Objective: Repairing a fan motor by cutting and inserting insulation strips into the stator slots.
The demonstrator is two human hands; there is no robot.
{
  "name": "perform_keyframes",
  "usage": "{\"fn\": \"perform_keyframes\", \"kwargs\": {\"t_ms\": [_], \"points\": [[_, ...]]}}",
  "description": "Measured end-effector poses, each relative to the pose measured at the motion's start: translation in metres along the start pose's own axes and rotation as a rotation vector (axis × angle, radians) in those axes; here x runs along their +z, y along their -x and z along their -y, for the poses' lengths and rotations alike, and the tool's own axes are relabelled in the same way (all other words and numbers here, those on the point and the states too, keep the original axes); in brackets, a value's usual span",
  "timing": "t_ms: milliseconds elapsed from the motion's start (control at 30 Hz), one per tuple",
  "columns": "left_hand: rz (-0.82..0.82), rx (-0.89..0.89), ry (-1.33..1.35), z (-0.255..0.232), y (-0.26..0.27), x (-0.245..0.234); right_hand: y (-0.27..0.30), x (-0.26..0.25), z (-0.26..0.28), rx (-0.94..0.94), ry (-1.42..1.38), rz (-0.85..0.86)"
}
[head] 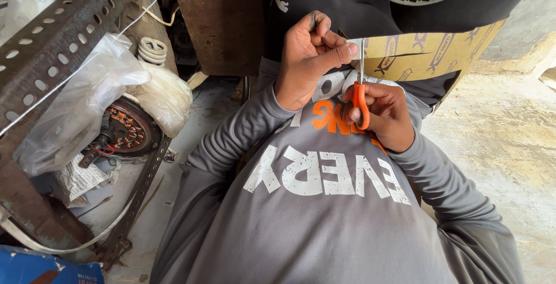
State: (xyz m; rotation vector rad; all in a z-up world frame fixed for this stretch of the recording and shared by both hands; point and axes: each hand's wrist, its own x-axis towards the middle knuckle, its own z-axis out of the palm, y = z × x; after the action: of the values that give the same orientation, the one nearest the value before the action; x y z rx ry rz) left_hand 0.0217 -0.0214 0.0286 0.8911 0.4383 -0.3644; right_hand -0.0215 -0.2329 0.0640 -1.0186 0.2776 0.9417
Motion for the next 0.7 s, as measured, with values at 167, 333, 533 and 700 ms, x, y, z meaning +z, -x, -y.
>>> {"fn": "perform_keyframes", "kwargs": {"t_ms": [167, 333, 533, 700], "points": [[0.002, 0.004, -0.016, -0.001, -0.002, 0.000, 0.000, -0.002, 0.000, 0.017, -0.031, 0.017], [-0.003, -0.018, 0.011, -0.001, 0.001, 0.004, -0.004, 0.000, 0.002, -0.035, -0.031, 0.047], [-0.012, -0.015, 0.006, -0.003, -0.001, 0.002, -0.001, -0.011, 0.006, 0.047, 0.021, 0.041], [-0.023, 0.040, -0.046, -0.006, -0.003, -0.009, -0.010, -0.147, -0.008, -0.726, 0.698, 0.224]]}}
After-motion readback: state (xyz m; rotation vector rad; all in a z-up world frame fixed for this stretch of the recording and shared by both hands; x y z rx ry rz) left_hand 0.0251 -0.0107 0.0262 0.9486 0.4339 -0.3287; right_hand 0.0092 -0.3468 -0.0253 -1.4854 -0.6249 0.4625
